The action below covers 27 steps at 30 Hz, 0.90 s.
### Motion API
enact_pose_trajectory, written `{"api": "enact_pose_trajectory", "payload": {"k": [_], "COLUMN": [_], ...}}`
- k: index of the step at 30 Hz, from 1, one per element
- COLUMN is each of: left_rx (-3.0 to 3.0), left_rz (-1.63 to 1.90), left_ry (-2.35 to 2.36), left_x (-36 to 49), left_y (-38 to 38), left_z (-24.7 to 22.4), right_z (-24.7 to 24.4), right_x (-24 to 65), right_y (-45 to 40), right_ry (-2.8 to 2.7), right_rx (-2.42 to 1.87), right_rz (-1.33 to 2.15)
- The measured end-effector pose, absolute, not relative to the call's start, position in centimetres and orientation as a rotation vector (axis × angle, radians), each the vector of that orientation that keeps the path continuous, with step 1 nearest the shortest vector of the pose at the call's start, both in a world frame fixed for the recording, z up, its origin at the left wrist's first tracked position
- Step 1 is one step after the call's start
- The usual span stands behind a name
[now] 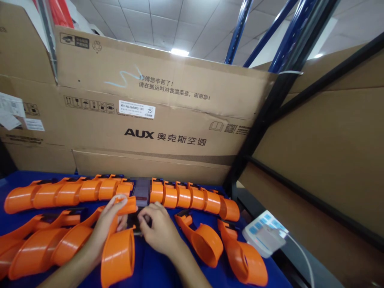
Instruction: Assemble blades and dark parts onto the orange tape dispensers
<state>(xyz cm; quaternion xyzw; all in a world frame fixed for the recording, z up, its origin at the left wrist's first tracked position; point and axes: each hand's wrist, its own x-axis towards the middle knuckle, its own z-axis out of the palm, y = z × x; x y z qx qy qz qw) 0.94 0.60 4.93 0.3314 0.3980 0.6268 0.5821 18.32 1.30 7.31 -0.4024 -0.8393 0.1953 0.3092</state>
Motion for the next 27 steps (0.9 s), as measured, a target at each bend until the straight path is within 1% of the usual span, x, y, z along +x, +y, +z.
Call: {"api": "enact_pose_trajectory", "payload": {"k": [3, 6, 8, 11, 15, 19, 22, 27], "left_rx": [0.750, 0.788, 0.798, 0.794, 0.882, 0.898, 0.923, 0.930], "left_rz": [1.601, 1.702, 1.711, 1.689, 1.604, 1.472, 1.475, 1.451], "left_ry": [1.001, 1.096, 1.132, 1.140, 1.112, 0.992, 0.992, 0.976], "left_x": [1.1, 1.0, 1.0, 1.0, 1.2, 1.3, 1.5, 1.6], "left_y": [0.8, 0.9, 0.8, 0.6, 0.7, 1.2, 1.7, 2.3], "left_z": [4.8, 4.6, 4.3, 3.9, 3.2, 2.8, 2.6, 2.7], "right_z": [8.2, 8.9, 9.2, 9.6, 10.2, 11.1, 11.6, 10.5], "right_x": [19.0, 19.2, 18.9, 18.0, 18.1, 21.1, 24.2, 26.9], "right_y": [0.9, -0.2, -1.1, -2.3, -4.4, -6.8, -7.9, -8.1], "right_ry": [-2.083, -2.164, -2.251, -2.347, -2.386, -2.367, -2.332, -2.341], "right_rx": [-0.989, -0.796, -0.750, -0.880, -1.182, -1.420, -1.595, -1.748], "right_rz": [0.546, 0.565, 0.511, 0.364, 0.166, 0.109, 0.052, -0.065]}}
